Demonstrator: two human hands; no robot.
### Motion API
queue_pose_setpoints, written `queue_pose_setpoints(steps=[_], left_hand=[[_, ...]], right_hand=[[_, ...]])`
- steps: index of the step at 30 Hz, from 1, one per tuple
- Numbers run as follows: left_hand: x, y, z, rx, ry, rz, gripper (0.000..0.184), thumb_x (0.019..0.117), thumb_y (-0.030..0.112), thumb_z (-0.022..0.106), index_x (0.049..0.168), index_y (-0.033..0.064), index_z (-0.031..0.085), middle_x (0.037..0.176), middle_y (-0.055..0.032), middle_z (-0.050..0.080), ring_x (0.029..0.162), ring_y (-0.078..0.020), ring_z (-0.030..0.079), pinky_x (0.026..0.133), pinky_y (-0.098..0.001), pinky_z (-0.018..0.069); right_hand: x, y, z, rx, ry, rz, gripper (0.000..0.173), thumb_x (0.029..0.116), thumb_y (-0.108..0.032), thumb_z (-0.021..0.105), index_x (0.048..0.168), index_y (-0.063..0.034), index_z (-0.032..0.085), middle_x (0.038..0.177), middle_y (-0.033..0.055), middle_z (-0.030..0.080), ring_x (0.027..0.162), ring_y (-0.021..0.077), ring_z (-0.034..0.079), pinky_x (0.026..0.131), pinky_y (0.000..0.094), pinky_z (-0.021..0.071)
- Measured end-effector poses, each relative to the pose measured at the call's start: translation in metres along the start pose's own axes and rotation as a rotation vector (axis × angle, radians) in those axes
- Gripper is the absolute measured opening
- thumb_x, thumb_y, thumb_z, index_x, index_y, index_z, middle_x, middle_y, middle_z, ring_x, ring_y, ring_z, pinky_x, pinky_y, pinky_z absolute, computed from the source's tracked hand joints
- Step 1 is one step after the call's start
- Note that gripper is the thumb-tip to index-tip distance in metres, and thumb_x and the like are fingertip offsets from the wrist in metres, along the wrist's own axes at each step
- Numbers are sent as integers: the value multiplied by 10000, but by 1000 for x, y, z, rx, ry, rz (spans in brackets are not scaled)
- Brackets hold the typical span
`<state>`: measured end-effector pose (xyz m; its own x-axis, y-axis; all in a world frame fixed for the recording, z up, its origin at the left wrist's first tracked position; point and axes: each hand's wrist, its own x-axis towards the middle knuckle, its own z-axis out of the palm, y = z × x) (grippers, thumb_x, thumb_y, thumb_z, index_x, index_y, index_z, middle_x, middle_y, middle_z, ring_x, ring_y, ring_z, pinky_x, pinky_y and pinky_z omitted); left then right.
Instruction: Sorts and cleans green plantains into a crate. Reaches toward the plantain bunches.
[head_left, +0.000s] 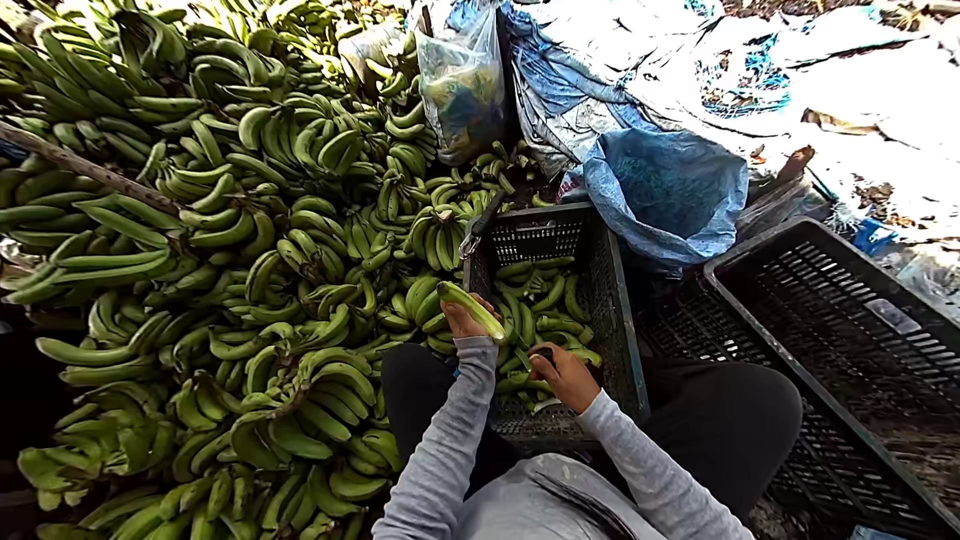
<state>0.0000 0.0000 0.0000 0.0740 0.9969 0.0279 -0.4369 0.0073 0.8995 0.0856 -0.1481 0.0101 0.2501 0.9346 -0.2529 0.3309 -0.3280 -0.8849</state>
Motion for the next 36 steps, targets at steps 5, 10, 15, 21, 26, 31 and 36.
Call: queue_pose_setpoints(steps=[5,10,15,21,26,31,36], left_hand=[[7,-4,7,-35,-54,244,508,1062,584,310,1307,141,360,779,101,630,572,-46,626,494,-233,564],[8,-6,9,-64,-64,267,620,981,699,404,1285,159,377,764,106,634,553,-50,624,477,-243,563],[-10,11,23,-41,7,-85,488,1085,535,197,1262,125,393,710,67,598,526,-65,596,484,-238,535],[-42,34,37,34,20,-653,573,1116,430,68,1259,11,433,725,-41,618,621,-120,641,619,-254,555],[-19,26,18,62,-37,-285,524,1101,277,-8,1299,-15,379,884,-42,657,821,-96,658,829,-259,531],[-29,16,20,-164,-185,-434,641,1067,353,-96,950,150,501,633,80,626,663,-80,667,752,-260,565],[-15,20,-6,438,-632,-517,643,1063,478,275,1333,-95,388,1045,-63,641,925,-64,634,870,-243,524]], right_hand=[[-4,-7,7,-17,6,-13,504,1110,-383,363,1346,6,578,933,185,689,827,325,667,817,522,527],[-6,-8,3,-72,-5,-7,525,1119,-385,321,1305,20,598,914,190,685,838,331,666,822,515,524],[0,-2,1,-98,-8,-25,516,1120,-369,316,1276,27,606,925,195,683,850,334,667,824,518,518],[19,3,-11,-178,5,13,512,1121,-357,343,1289,55,594,1019,254,695,981,409,679,895,578,499],[9,-4,-7,-279,59,-37,521,1106,-393,379,1255,32,642,1044,250,719,1015,432,700,863,606,522],[20,2,-13,-283,72,-63,526,1106,-383,376,1269,45,635,1086,264,714,1037,447,695,868,619,515],[20,4,-29,-416,46,14,549,1107,-429,363,1299,12,630,1157,249,710,1089,436,690,895,616,515]])
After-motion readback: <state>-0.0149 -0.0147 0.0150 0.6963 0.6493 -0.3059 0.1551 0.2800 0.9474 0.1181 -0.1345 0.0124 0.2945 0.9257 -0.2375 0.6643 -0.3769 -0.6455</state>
